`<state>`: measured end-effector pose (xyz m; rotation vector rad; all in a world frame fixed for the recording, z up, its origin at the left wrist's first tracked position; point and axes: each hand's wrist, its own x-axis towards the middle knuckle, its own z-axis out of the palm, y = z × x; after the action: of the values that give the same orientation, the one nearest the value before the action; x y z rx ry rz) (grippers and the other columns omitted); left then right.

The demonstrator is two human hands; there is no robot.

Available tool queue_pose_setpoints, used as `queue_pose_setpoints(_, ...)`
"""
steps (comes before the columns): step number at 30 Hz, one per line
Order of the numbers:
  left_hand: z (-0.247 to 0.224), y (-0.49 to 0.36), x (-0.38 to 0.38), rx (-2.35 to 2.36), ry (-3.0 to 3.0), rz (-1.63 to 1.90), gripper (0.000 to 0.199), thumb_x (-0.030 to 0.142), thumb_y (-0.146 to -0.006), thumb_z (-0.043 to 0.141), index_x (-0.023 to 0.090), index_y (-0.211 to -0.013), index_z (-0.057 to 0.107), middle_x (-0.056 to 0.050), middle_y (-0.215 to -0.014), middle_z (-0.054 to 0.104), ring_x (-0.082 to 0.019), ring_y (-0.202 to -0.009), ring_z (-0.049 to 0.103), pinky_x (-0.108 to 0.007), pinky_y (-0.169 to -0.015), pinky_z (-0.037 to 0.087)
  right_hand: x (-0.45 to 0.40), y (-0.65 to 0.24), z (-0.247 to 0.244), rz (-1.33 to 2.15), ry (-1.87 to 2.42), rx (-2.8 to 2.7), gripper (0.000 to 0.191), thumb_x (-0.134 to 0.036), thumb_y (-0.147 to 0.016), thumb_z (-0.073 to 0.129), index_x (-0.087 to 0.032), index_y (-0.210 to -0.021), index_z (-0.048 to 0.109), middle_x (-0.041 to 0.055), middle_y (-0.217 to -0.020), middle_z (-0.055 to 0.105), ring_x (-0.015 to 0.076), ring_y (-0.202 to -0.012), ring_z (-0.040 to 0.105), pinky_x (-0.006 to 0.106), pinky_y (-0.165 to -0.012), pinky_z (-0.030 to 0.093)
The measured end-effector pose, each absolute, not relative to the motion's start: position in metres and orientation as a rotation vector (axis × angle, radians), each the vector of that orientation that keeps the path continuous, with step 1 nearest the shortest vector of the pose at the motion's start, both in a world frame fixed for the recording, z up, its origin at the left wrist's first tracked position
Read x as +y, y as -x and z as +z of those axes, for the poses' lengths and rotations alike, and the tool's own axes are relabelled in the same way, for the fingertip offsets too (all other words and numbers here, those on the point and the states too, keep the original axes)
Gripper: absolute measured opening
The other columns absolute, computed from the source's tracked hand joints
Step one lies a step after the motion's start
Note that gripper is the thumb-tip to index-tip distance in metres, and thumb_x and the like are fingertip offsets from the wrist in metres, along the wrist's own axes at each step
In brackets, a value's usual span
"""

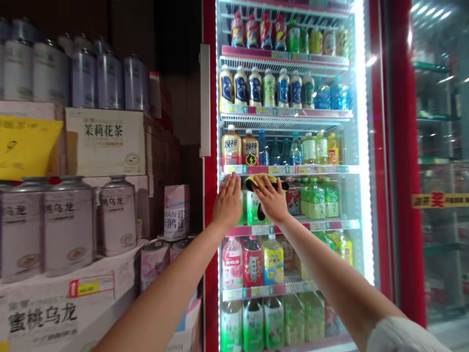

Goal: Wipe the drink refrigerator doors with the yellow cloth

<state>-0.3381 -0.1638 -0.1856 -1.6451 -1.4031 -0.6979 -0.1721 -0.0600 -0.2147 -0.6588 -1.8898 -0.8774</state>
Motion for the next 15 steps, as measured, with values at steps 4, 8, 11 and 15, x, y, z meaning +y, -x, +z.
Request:
queue_pose_setpoints(4,-0.197,0.324,-0.157,-1.419,1.679,-0.649,0.068,0.01,-0.092,0.04,0.006,-0.159,0.028,-0.017,-0.17,0.023,-0.027,-0.159,0.016,-0.048,-0.13,0.022,-0.052,0.155,-0.235,-0.779,0.746,-1.694,0.05,-0.016,-0.101,0.042,-0.03,-0.147,0.056,0.0066,-0.161,0.045,0.0306,-0.152,0.036,0.064,-0.123,0.024)
queue_pose_setpoints(8,-0.211,0.317,-0.15,-1.434,1.688,-0.642,0.073,0.009,-0.09,0.043,0.007,-0.16,0.025,-0.017,-0.17,0.023,-0.027,-0.159,0.017,-0.05,-0.129,0.024,-0.055,0.153,-0.25,-0.838,0.614,-1.829,0.044,-0.018,-0.101,0.046,-0.03,-0.14,0.063,0.0055,-0.159,0.048,0.0281,-0.151,0.04,0.058,-0.123,0.027)
queue_pose_setpoints(11,-0.21,0.314,-0.145,-1.437,1.66,-0.678,0.075,0.011,-0.089,0.045,0.008,-0.161,0.022,-0.018,-0.17,0.022,-0.028,-0.159,0.015,-0.051,-0.129,0.023,-0.055,0.156,-0.229,-0.834,0.613,-1.869,0.044,-0.019,-0.102,0.045,-0.03,-0.141,0.061,0.0033,-0.162,0.043,0.0284,-0.153,0.035,0.059,-0.124,0.024)
queue_pose_setpoints(15,-0.206,0.31,-0.142,-1.446,1.63,-0.686,0.073,0.012,-0.09,0.045,0.005,-0.16,0.023,-0.02,-0.17,0.022,-0.03,-0.159,0.018,-0.051,-0.129,0.023,-0.049,0.146,-0.224,-0.869,0.595,-1.872,0.045,-0.019,-0.102,0.045,-0.028,-0.144,0.059,0.0014,-0.163,0.041,0.0281,-0.153,0.034,0.056,-0.124,0.025)
